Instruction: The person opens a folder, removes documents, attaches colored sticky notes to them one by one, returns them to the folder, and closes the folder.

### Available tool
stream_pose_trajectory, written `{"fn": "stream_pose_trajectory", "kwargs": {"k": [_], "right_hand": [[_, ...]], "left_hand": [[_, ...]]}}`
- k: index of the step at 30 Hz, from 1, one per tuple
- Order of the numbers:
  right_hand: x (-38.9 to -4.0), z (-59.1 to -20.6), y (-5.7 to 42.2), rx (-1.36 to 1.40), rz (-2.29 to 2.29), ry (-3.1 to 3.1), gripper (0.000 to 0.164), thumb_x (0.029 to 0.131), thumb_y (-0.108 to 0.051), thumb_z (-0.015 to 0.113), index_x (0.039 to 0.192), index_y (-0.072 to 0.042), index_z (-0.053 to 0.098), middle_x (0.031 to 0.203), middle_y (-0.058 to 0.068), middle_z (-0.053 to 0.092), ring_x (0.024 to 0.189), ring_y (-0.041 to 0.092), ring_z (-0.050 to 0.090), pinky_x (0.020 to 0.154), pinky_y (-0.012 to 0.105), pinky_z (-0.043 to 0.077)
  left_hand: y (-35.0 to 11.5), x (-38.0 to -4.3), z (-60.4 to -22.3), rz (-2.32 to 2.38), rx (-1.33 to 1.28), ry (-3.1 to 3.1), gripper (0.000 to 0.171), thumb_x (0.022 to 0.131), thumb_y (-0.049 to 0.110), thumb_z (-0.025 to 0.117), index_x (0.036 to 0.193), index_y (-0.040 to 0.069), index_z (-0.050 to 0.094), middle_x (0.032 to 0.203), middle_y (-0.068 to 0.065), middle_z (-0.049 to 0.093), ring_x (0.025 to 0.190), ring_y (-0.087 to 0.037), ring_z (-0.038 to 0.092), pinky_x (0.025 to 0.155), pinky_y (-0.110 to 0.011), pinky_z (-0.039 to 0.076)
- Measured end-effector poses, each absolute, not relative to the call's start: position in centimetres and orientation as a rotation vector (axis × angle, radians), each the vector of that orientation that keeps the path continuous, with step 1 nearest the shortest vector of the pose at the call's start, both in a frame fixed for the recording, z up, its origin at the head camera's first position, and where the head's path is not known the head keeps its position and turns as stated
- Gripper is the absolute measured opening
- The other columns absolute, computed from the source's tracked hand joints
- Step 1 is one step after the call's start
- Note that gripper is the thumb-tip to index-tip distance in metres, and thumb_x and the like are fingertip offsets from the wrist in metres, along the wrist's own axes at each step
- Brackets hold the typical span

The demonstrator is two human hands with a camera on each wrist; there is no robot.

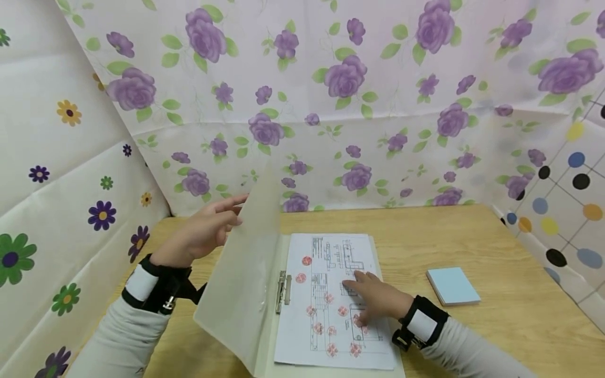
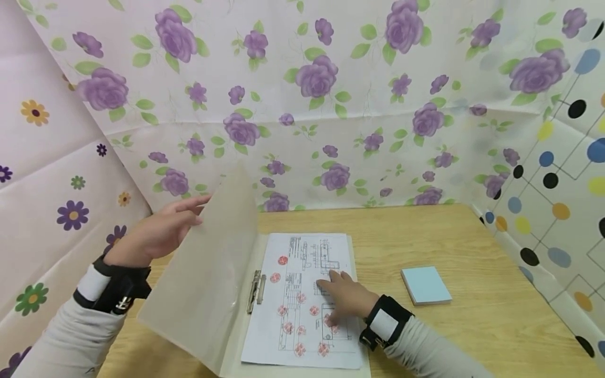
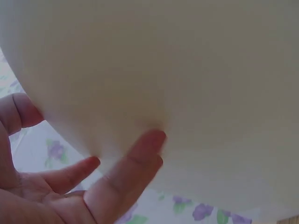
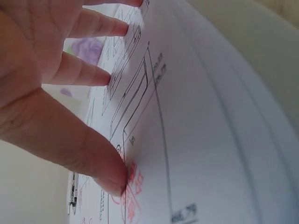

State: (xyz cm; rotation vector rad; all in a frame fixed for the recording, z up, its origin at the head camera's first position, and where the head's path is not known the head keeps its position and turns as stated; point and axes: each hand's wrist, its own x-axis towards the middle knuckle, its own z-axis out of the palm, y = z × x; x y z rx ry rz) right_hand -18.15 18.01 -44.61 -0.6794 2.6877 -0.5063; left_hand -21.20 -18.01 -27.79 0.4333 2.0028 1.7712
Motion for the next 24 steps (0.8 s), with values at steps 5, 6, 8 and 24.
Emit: {"fn": "stream_pose_trajectory", "kwargs": {"k": [5, 6, 8, 24], "right_hand": [[-18.3, -44.4, 18.1, -0.659, -0.514, 2.668, 0.091, 0.069, -0.02, 0.094, 0.146, 0.0, 0.051, 0.155, 0.036, 0.036, 0.142, 0.058, 0.035, 0.11, 0.066, 0.042], [-18.4, -44.4, 18.1, -0.657, -0.517, 2.663, 0.091, 0.069, -0.02, 0.094, 0.146, 0.0, 0.051, 0.156, 0.036, 0.036, 0.143, 0.058, 0.034, 0.111, 0.066, 0.042], [-18.4, -44.3, 18.2, -0.651, -0.517, 2.656, 0.09, 0.069, -0.02, 0.093, 0.147, 0.0, 0.051, 0.156, 0.036, 0.035, 0.143, 0.059, 0.033, 0.111, 0.067, 0.041], [-19.6, -44.4, 20.4, -0.583, -0.497, 2.627, 0.089, 0.071, -0.016, 0.092, 0.149, -0.002, 0.049, 0.16, 0.035, 0.03, 0.148, 0.056, 0.027, 0.118, 0.067, 0.031]], "left_hand": [[-19.6, -21.5, -28.7, 1.88, 0.453, 1.938, 0.075, 0.098, 0.004, 0.042, 0.163, -0.002, 0.004, 0.128, 0.001, 0.054, 0.101, -0.004, 0.067, 0.081, -0.023, 0.058], [-19.9, -21.5, -28.8, 1.9, 0.461, 1.924, 0.074, 0.098, 0.003, 0.042, 0.162, -0.004, 0.004, 0.124, 0.005, 0.057, 0.102, -0.004, 0.067, 0.082, -0.023, 0.058], [-20.5, -21.6, -29.1, 1.949, 0.463, 1.886, 0.069, 0.099, 0.002, 0.042, 0.161, -0.004, 0.013, 0.119, 0.009, 0.062, 0.101, -0.004, 0.068, 0.081, -0.023, 0.059], [-24.3, -21.6, -31.1, 1.933, 0.445, 1.813, 0.036, 0.109, 0.015, 0.035, 0.113, 0.03, 0.068, 0.1, 0.01, 0.073, 0.084, -0.007, 0.072, 0.07, -0.024, 0.061]]}}
